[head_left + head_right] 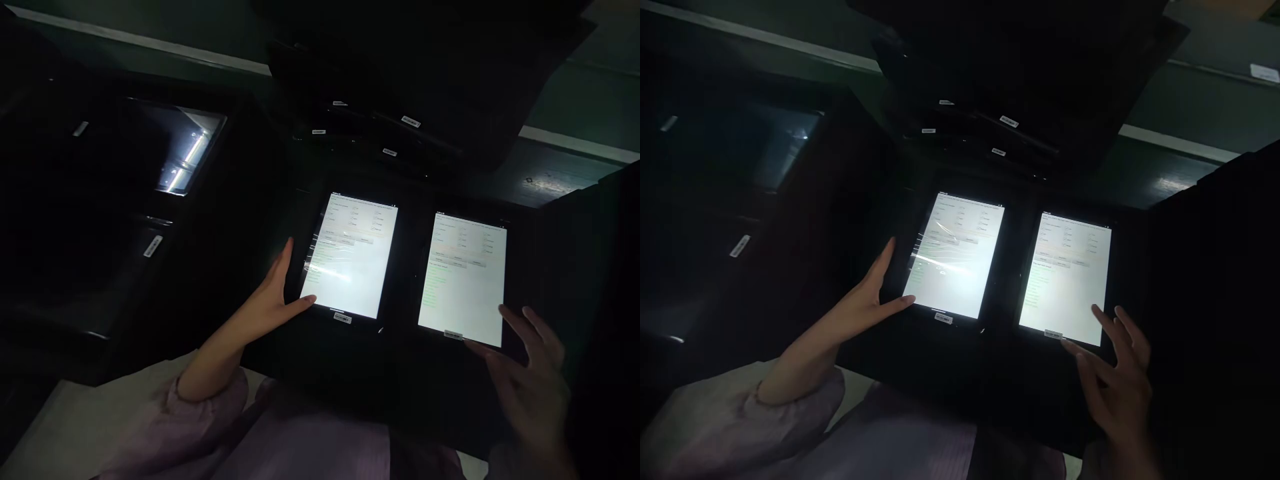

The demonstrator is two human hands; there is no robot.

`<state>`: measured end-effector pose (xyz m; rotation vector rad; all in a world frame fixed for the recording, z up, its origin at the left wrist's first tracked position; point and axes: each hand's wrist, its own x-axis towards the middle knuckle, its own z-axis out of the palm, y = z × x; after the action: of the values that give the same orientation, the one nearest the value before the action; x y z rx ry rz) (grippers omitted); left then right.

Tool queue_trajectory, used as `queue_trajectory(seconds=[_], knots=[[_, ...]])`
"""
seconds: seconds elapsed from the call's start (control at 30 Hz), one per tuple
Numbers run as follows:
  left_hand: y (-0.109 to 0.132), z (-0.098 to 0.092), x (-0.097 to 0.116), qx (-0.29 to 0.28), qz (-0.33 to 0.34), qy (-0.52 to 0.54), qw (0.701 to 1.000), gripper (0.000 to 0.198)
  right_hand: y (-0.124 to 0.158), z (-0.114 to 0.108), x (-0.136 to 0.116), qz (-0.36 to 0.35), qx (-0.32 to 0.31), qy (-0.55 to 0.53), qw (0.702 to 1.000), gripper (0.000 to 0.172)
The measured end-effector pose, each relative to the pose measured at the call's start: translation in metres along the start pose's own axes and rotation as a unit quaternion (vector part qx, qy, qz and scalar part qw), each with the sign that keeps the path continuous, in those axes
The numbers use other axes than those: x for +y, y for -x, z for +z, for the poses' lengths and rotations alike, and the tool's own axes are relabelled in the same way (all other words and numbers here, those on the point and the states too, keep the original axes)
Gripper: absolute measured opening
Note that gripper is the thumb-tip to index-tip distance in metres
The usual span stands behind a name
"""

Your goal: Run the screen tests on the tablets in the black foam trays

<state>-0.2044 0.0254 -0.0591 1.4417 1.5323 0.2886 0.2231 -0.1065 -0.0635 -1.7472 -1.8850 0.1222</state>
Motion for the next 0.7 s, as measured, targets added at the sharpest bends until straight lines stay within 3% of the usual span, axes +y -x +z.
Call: queue_trajectory(seconds=[0.07,0.17,0.27,0.43,0.6,0.7], knots=[[0.002,-0.002,0.004,-0.016,-0.019,-0.031,0.999,0.139,0.003,0.002,0.0,-0.016,-0.022,0.003,1.0,0.041],[0.002,-0.004,0.012,-0.024,-0.03,-0.067,0.997,0.144,0.004,0.008,0.004,0.022,-0.048,0.038,0.998,0.037],[0.004,-0.001,0.016,-0.017,-0.046,-0.092,0.995,0.15,0.003,0.012,0.008,0.072,-0.025,0.052,0.996,0.036],[0.007,0.018,0.014,0.043,-0.047,-0.122,0.99,0.159,0.007,0.012,0.007,0.082,0.005,0.029,0.996,0.035],[-0.002,0.03,0.026,0.116,-0.06,-0.122,0.984,0.144,0.004,0.014,0.001,0.044,0.061,-0.001,0.997,0.026],[-0.007,0.029,0.035,0.149,-0.038,-0.087,0.984,0.128,0.001,0.013,0.0,-0.007,0.051,-0.002,0.999,0.023]])
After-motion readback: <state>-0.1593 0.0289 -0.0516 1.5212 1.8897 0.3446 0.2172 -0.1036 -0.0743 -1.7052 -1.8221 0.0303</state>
